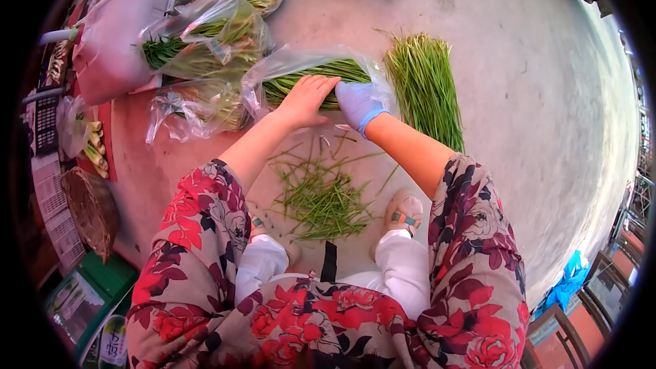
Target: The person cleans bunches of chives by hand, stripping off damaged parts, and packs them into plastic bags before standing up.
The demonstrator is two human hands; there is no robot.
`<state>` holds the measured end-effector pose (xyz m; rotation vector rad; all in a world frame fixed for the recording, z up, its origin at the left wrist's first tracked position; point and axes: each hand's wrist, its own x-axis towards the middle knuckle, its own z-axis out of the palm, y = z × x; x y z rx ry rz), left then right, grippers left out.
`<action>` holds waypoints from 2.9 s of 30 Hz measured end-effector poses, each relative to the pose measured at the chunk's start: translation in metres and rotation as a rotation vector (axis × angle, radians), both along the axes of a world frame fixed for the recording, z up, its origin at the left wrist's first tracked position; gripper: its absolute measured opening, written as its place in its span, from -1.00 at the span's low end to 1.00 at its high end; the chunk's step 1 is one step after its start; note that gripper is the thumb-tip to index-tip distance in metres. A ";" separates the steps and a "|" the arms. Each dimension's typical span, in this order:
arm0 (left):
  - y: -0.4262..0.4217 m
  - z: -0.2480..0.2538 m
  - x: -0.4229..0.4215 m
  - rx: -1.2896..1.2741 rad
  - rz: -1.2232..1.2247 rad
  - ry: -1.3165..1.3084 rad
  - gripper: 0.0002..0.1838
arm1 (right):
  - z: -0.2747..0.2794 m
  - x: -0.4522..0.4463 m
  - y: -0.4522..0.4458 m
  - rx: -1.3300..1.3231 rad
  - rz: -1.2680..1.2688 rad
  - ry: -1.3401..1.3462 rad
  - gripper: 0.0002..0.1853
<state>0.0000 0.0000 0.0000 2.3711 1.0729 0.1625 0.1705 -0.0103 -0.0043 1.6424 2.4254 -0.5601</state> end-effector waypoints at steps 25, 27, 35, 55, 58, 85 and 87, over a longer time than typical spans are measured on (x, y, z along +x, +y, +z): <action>0.049 0.005 -0.064 -0.865 0.646 -0.874 -0.60 | -0.023 0.049 0.066 0.268 -0.059 0.011 -0.40; 0.056 0.006 -0.068 -0.894 0.731 -1.034 -0.60 | -0.009 0.042 0.092 0.212 -0.095 0.082 -0.45; 0.050 0.004 -0.073 -0.855 0.803 -1.110 -0.56 | 0.011 0.013 0.063 0.038 0.067 0.158 0.29; 0.057 0.081 -0.037 -0.773 0.534 -1.131 -0.27 | 0.136 0.022 0.091 -0.763 -0.407 1.875 -0.56; 0.055 0.106 -0.022 -1.014 0.437 -1.301 -0.13 | 0.161 0.023 0.083 -0.991 -0.385 1.993 -0.52; -0.119 0.132 -0.113 -1.818 0.772 -1.130 -0.32 | 0.056 -0.047 0.007 -1.307 -0.479 0.939 -0.30; -0.119 0.133 -0.116 -1.749 0.804 -1.120 -0.34 | 0.072 -0.037 0.014 -1.081 -0.617 0.724 -0.40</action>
